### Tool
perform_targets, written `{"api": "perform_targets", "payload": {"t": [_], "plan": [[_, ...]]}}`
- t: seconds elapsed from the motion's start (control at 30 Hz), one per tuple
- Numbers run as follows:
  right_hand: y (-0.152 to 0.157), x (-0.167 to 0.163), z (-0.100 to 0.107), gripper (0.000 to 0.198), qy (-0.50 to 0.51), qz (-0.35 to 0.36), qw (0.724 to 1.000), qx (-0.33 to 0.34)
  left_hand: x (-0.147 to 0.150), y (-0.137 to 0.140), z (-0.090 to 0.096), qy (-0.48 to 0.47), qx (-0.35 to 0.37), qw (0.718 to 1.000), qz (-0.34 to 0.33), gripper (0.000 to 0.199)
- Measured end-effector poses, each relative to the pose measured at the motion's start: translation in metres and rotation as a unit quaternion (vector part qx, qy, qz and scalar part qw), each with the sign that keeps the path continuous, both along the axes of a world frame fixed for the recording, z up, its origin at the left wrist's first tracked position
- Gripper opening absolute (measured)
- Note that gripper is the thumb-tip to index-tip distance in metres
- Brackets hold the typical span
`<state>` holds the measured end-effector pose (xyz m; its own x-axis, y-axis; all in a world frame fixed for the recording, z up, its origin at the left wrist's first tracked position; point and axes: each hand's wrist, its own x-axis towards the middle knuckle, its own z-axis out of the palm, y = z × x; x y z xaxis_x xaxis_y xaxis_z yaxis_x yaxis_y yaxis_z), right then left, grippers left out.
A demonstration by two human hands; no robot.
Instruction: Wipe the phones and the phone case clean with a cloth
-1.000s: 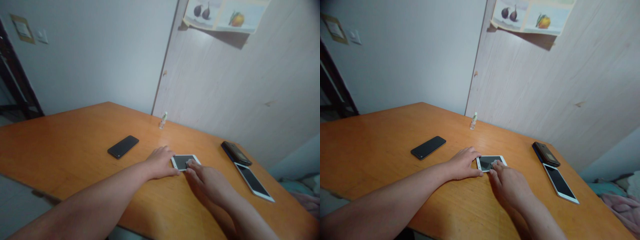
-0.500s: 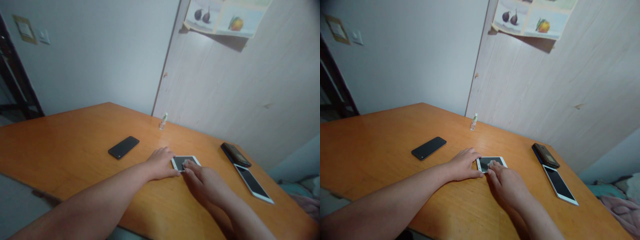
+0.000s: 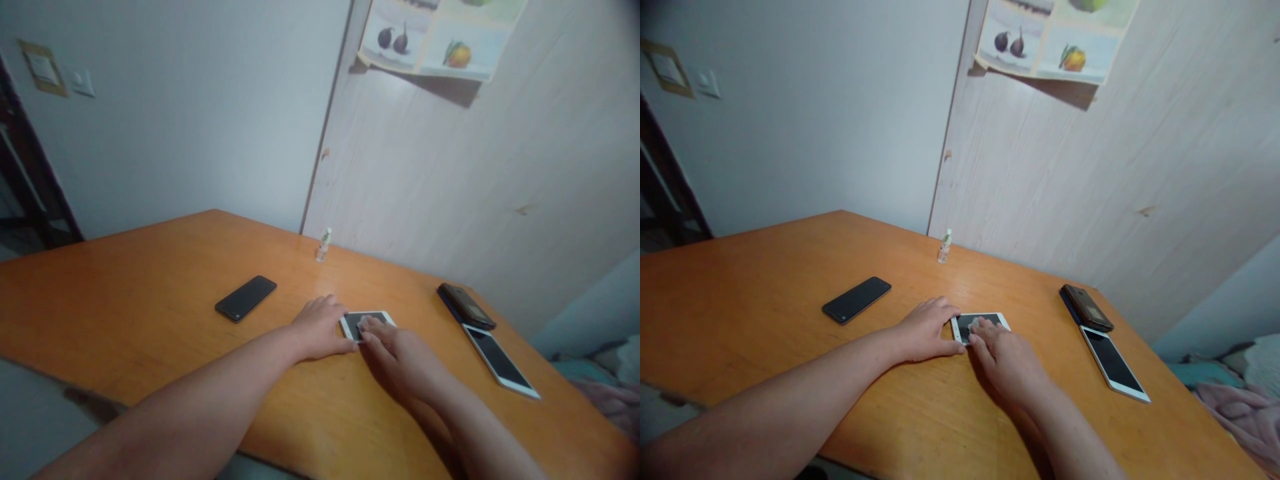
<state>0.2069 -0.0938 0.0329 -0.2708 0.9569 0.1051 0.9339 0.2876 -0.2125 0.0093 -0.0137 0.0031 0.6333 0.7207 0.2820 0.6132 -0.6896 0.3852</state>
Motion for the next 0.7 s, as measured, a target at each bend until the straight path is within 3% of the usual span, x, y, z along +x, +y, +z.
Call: {"api": "perform_targets", "payload": {"t": [0.1,0.27,0.33,0.5,0.57,0.7], "plan": [[-0.001,-0.011,0.000,0.046,0.015,0.056,0.998,-0.007,0.000,0.000,0.000,-0.001,0.007,1.000,-0.002,0.054],[0.012,0.014,-0.006,0.045,-0.014,-0.095,0.995,0.002,0.000,0.000,0.001,0.001,-0.001,1.000,0.003,0.056],[0.013,0.017,-0.007,0.045,-0.019,-0.107,0.994,0.006,0.001,0.000,0.001,0.001,-0.002,1.000,0.005,0.056],[0.004,-0.009,-0.007,0.046,0.022,0.043,0.999,0.010,0.000,0.000,-0.001,-0.003,0.006,1.000,0.003,0.051],[0.005,-0.011,-0.008,0.047,0.030,0.063,0.998,0.007,0.000,0.000,-0.001,-0.004,0.007,1.000,0.001,0.049],[0.018,0.013,-0.016,0.046,0.007,-0.058,0.998,0.017,0.000,0.001,-0.001,-0.002,0.006,1.000,-0.002,0.055]]}}
